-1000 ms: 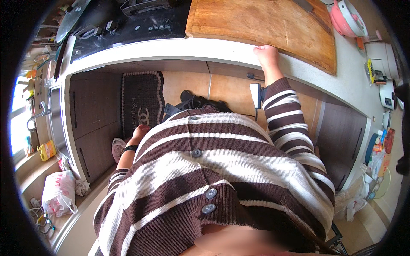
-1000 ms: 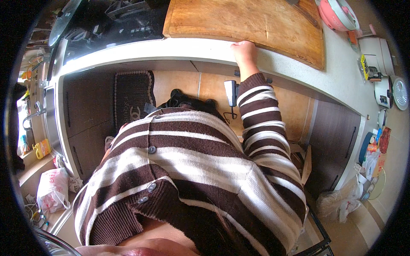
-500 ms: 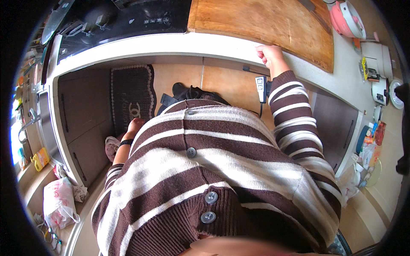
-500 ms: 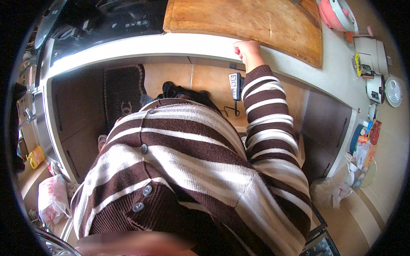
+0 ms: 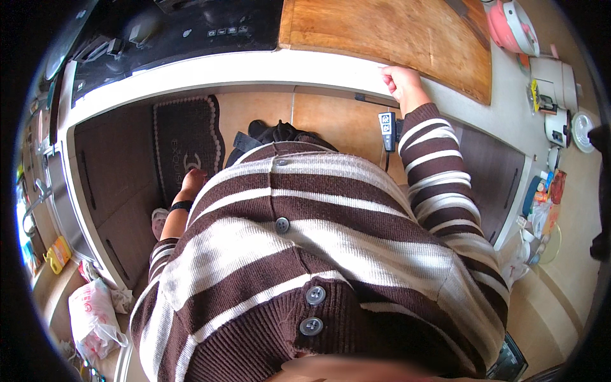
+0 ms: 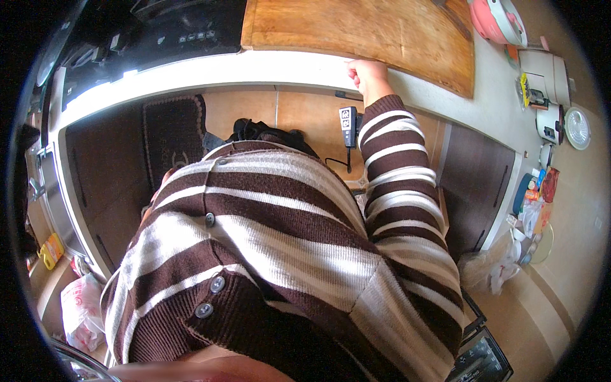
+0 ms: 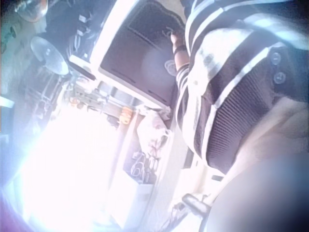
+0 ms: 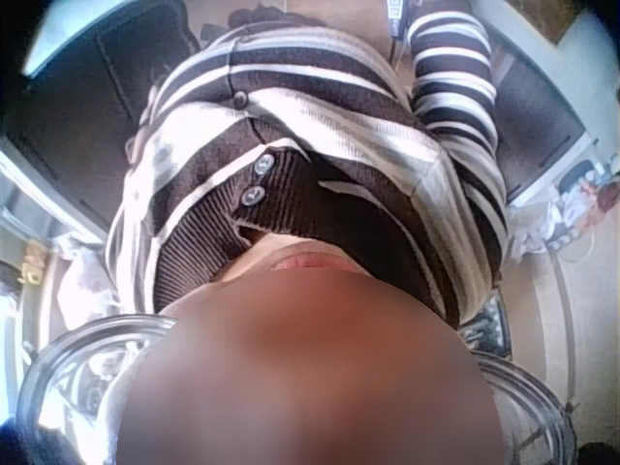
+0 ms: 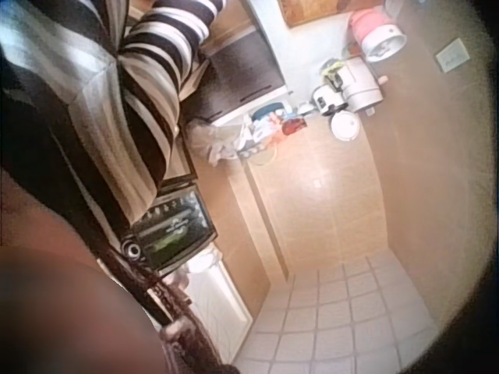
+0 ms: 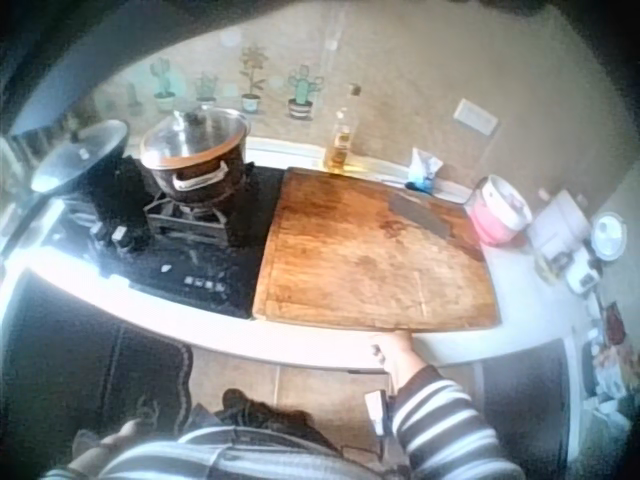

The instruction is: The person washes several dishes in a kitchen sink using a steel wool scrubber and dish soap. They scrub and rinse a white bowl with an orange design, chopsticks, a green bowl, and a pink bowl, then place the cleaned items on the counter and in a cabinet.

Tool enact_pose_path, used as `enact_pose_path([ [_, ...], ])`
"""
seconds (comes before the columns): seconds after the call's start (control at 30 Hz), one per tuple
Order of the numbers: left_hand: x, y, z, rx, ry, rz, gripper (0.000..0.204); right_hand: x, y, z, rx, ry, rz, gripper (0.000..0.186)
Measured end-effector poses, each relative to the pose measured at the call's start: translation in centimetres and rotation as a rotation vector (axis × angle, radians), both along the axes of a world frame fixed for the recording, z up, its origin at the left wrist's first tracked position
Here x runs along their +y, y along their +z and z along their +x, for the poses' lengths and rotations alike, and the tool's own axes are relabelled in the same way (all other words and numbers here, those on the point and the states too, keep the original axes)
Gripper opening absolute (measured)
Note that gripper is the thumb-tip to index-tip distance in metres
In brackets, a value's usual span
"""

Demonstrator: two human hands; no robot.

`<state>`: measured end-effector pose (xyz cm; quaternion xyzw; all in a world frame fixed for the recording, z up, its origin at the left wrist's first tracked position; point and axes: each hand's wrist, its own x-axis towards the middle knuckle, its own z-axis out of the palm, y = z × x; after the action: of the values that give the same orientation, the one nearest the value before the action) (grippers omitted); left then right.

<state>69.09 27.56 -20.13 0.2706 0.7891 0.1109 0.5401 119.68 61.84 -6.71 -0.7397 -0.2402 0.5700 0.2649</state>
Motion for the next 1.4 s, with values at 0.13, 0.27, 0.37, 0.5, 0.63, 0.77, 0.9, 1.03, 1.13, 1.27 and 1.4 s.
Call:
enact_pose_path([
  [0.13,0.7,0.9,0.4,0.064,-0.077,0.062,0.021,0.1,0.1,-0.3,-0.022,0.001,-0.037,0.014],
  [0.27,1.8,-0.3,-0.4,-0.018,-0.014,-0.060,0.022,-0.1,0.0,-0.3,-0.027,0.034,-0.005,0.015],
  [0.37,2.2,-0.3,-0.3,-0.075,0.048,-0.049,0.021,-0.6,0.2,0.3,0.047,0.046,0.003,0.014],
  [0.5,1.2,0.2,0.1,0.048,0.089,-0.038,0.021,-2.4,0.8,1.7,0.135,0.143,0.039,0.009],
  [0.63,-0.1,-1.0,-0.7,-0.041,0.082,0.058,0.023,-2.9,1.1,1.2,0.053,0.221,0.066,0.012],
  [0.77,-1.3,-2.0,-1.2,0.096,-0.088,0.091,0.022,-1.9,1.1,-0.7,0.041,0.386,0.082,0.008],
  [0.9,-1.2,-1.0,-0.3,0.020,0.066,0.018,0.019,-1.5,0.8,-2.0,-0.018,0.499,0.122,0.007],
  [1.03,-1.2,1.0,0.6,-0.015,0.282,0.027,0.018,-1.4,0.7,-2.5,-0.032,0.513,0.118,0.008],
  [1.13,-1.3,1.5,0.7,-0.065,0.302,0.038,0.018,-1.3,1.0,-2.5,-0.003,0.534,0.105,0.009],
  [1.27,-1.7,0.6,0.3,-0.088,0.410,0.011,0.020,-1.8,1.7,-2.4,0.047,0.520,0.126,0.012],
  [1.4,-2.0,-0.8,-0.3,-0.055,0.300,0.021,0.020,-3.4,1.6,-2.9,-0.024,0.476,0.316,0.015],
])
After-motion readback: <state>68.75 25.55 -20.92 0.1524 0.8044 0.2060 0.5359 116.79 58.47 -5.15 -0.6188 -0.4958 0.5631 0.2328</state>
